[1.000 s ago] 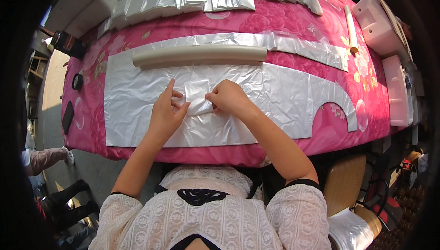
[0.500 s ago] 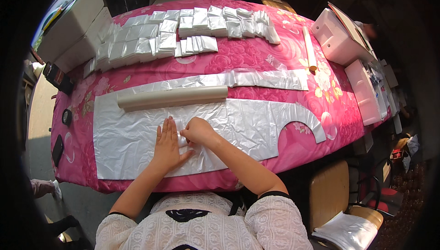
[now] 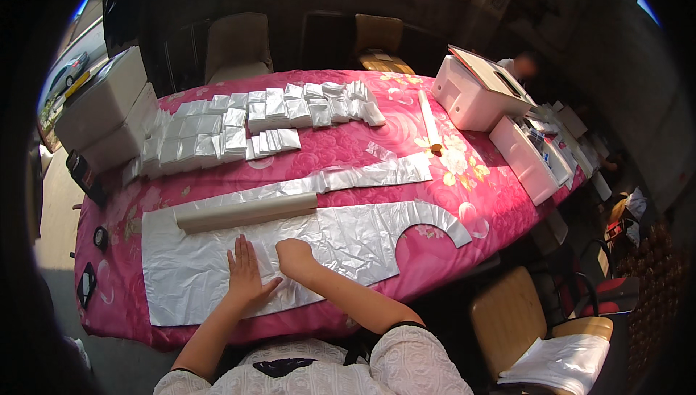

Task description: The person repeatedly unrolls a sheet of clear plastic wrap, places it over a small white rectangular item, folds the wrap around the item, and sets the wrapped unit aside. This process is repeated multiple times on a pink floral tablecloth with many pre-wrapped items already stacked nearby.

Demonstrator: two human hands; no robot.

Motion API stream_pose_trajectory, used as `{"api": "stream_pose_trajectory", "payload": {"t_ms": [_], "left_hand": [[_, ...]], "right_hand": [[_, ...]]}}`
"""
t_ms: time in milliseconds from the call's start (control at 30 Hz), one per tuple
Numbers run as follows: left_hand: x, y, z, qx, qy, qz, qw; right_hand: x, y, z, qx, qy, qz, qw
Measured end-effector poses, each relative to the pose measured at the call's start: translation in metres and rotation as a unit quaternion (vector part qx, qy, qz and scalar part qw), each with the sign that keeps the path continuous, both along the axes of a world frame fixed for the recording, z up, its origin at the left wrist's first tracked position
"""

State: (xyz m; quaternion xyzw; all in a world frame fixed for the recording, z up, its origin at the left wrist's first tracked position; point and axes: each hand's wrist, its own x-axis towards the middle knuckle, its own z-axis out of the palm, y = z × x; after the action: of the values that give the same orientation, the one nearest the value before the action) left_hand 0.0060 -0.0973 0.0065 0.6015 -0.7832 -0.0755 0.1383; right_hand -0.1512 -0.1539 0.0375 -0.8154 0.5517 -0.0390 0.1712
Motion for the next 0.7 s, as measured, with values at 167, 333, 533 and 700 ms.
{"api": "stream_pose_trajectory", "payload": {"t_ms": [167, 333, 533, 700], "left_hand": [[0.017, 0.037, 0.014, -0.035, 0.241, 0.001, 0.97], [0.059, 0.113, 0.023, 0.449, 0.551, 0.08, 0.699], [0.084, 0.167, -0.001, 0.483, 0.646, 0.268, 0.527], [0.085, 0.168, -0.003, 0.342, 0.513, 0.181, 0.766]], "right_hand": [[0.021, -0.006, -0.007, -0.168, -0.138, 0.15, 0.965], [0.049, 0.009, -0.039, -0.133, -0.145, 0.177, 0.964], [0.087, 0.103, -0.041, -0.027, -0.191, 0.231, 0.954], [0.102, 0.147, -0.036, 0.044, -0.262, 0.317, 0.91]]}}
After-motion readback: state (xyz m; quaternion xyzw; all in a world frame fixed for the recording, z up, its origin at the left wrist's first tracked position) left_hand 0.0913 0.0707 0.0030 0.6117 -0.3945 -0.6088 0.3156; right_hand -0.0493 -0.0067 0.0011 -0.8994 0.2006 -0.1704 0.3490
